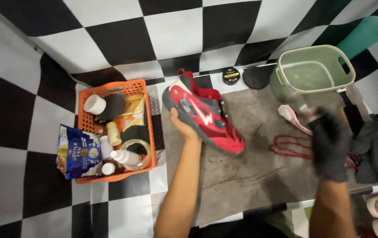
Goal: Cleaning a sneaker upper with a cloth and applying a maintenance liquid to the seams using a small applicator tool.
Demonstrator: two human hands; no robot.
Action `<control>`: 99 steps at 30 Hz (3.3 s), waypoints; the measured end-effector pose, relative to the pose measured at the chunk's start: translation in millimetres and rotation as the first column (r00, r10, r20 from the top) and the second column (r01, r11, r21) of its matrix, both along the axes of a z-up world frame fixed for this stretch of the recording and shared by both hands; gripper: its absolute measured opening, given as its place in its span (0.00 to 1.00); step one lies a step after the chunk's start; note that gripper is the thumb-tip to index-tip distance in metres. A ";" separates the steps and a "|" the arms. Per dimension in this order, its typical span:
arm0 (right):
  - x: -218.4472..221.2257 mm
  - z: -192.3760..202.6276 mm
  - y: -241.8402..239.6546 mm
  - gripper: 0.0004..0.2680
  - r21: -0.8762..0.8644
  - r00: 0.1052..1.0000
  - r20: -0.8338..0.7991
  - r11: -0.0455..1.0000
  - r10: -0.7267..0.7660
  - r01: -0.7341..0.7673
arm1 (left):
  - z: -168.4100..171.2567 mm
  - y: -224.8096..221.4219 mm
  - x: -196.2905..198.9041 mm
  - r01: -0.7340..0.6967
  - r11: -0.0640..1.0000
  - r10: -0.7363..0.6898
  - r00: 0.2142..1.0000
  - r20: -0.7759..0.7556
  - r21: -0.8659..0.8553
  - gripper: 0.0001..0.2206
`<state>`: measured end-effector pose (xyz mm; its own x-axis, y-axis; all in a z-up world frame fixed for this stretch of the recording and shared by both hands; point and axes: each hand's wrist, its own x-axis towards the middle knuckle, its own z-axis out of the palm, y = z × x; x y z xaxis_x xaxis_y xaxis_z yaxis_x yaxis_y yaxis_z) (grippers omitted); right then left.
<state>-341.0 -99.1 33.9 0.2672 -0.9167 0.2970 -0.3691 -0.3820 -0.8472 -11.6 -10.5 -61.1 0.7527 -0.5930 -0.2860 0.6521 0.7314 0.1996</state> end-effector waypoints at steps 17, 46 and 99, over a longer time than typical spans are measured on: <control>15.5 52.8 -188.3 0.15 -0.132 0.313 -0.947 0.975 -0.071 -0.178 | 20.1 60.3 -60.0 -0.073 0.997 0.041 0.847 0.530 0.039 0.39; -17.9 -37.1 58.9 0.14 0.428 0.977 0.195 0.889 0.083 -0.161 | 30.9 149.4 -48.1 -0.376 0.808 -0.574 -0.329 0.749 0.454 0.47; 49.3 -78.2 82.9 0.05 0.093 0.881 0.223 0.890 0.417 -0.445 | -8.4 86.9 -45.2 -0.447 0.791 -0.351 0.227 0.908 0.418 0.11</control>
